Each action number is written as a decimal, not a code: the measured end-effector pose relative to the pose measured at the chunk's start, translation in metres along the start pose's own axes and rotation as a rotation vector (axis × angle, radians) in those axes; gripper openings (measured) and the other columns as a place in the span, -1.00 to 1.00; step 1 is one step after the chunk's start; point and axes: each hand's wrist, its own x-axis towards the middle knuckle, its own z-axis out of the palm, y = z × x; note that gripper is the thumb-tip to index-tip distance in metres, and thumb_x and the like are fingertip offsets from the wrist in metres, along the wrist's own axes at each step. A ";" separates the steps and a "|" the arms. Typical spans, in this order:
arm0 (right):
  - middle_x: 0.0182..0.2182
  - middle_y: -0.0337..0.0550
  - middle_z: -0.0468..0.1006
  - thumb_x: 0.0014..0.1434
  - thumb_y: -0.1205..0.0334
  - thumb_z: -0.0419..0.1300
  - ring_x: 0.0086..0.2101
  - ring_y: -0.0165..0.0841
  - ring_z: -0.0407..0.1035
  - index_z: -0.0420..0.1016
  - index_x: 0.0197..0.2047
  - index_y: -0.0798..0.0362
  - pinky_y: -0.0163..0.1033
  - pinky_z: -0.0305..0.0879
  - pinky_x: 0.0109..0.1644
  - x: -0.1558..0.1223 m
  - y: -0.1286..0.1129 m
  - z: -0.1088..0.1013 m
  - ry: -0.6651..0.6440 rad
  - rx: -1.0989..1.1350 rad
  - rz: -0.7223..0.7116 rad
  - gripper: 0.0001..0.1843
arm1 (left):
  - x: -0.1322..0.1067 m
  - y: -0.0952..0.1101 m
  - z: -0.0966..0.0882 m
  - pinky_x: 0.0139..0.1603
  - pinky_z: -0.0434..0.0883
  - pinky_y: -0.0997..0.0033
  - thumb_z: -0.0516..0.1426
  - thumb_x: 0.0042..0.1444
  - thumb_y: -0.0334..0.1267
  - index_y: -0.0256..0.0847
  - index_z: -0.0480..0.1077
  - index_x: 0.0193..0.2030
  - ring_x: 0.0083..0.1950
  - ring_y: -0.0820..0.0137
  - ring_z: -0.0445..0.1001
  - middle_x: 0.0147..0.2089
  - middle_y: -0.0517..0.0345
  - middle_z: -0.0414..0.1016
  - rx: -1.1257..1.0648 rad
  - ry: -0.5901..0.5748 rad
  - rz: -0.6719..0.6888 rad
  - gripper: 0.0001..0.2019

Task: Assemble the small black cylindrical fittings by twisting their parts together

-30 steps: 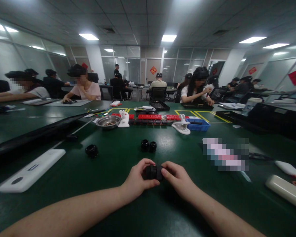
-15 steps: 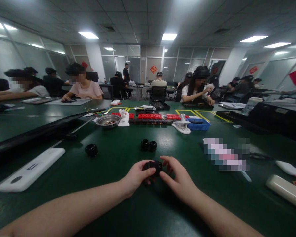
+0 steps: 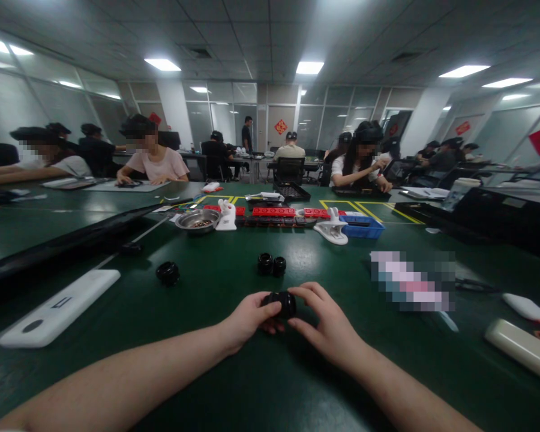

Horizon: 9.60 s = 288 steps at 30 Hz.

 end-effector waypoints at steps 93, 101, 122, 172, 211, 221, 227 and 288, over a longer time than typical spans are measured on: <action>-0.25 -0.11 0.48 0.05 0.23 0.17 -0.30 -0.29 0.36 0.22 0.10 0.04 -0.19 0.29 -0.21 0.001 0.005 -0.005 -0.114 -0.090 0.098 -0.48 | 0.000 -0.005 -0.003 -0.53 0.30 0.55 0.31 -0.22 -0.08 -0.35 0.31 -0.10 -0.55 0.52 0.41 -0.35 0.09 0.45 0.016 0.017 0.041 -0.44; -0.43 -0.16 0.48 0.11 0.19 0.11 -0.42 -0.34 0.35 0.42 -0.24 0.08 -0.28 0.25 -0.36 0.004 0.004 -0.002 -0.120 -0.052 0.183 -0.82 | 0.000 -0.007 0.000 -0.50 0.32 0.52 0.32 -0.24 -0.18 -0.30 0.32 -0.07 -0.54 0.52 0.40 -0.31 0.09 0.44 0.038 0.036 0.058 -0.45; -0.30 -0.14 0.49 0.06 0.28 0.15 -0.34 -0.33 0.37 0.29 0.01 0.03 -0.26 0.29 -0.26 0.000 0.000 -0.003 -0.126 -0.026 0.061 -0.60 | 0.002 0.000 -0.002 -0.49 0.29 0.50 0.31 -0.29 0.01 -0.35 0.28 -0.08 -0.52 0.47 0.42 -0.37 0.07 0.46 -0.011 -0.049 -0.005 -0.34; -0.41 -0.19 0.48 0.06 0.21 0.14 -0.42 -0.32 0.37 0.15 0.12 0.04 -0.23 0.29 -0.34 0.000 0.000 -0.002 -0.133 -0.062 0.153 -0.46 | 0.000 -0.002 -0.006 -0.48 0.31 0.51 0.31 -0.23 -0.05 -0.29 0.29 -0.06 -0.51 0.51 0.41 -0.22 0.03 0.42 -0.052 -0.029 0.032 -0.40; -0.46 -0.17 0.46 0.12 0.19 0.09 -0.47 -0.36 0.33 0.38 -0.10 0.10 -0.29 0.23 -0.39 0.004 0.001 0.000 -0.152 -0.006 0.199 -0.71 | 0.001 -0.003 -0.005 -0.49 0.31 0.52 0.31 -0.23 -0.08 -0.29 0.29 -0.04 -0.49 0.47 0.44 -0.30 0.07 0.45 -0.023 -0.032 0.035 -0.40; -0.49 -0.24 0.43 0.05 0.16 0.15 -0.49 -0.36 0.32 0.23 0.04 0.07 -0.30 0.22 -0.42 0.002 0.006 0.004 -0.121 -0.032 0.249 -0.53 | 0.002 -0.003 -0.006 -0.49 0.31 0.52 0.33 -0.27 -0.09 -0.29 0.28 -0.04 -0.47 0.47 0.44 -0.26 0.05 0.44 -0.072 0.015 0.032 -0.37; -0.53 -0.24 0.43 0.06 0.15 0.17 -0.50 -0.39 0.31 0.38 -0.18 0.08 -0.34 0.19 -0.46 0.003 0.004 0.004 -0.121 -0.030 0.239 -0.74 | 0.003 -0.005 -0.005 -0.49 0.32 0.49 0.36 -0.32 -0.12 -0.32 0.28 -0.06 -0.51 0.46 0.43 -0.29 0.06 0.44 -0.031 -0.003 0.033 -0.35; -0.43 -0.20 0.48 0.09 0.24 0.10 -0.44 -0.35 0.36 0.20 0.11 0.04 -0.26 0.28 -0.33 0.001 0.003 0.001 -0.131 -0.017 0.141 -0.51 | 0.005 -0.002 -0.008 -0.48 0.32 0.52 0.28 -0.20 -0.03 -0.32 0.29 -0.12 -0.50 0.48 0.44 -0.37 0.09 0.45 -0.031 -0.064 -0.033 -0.46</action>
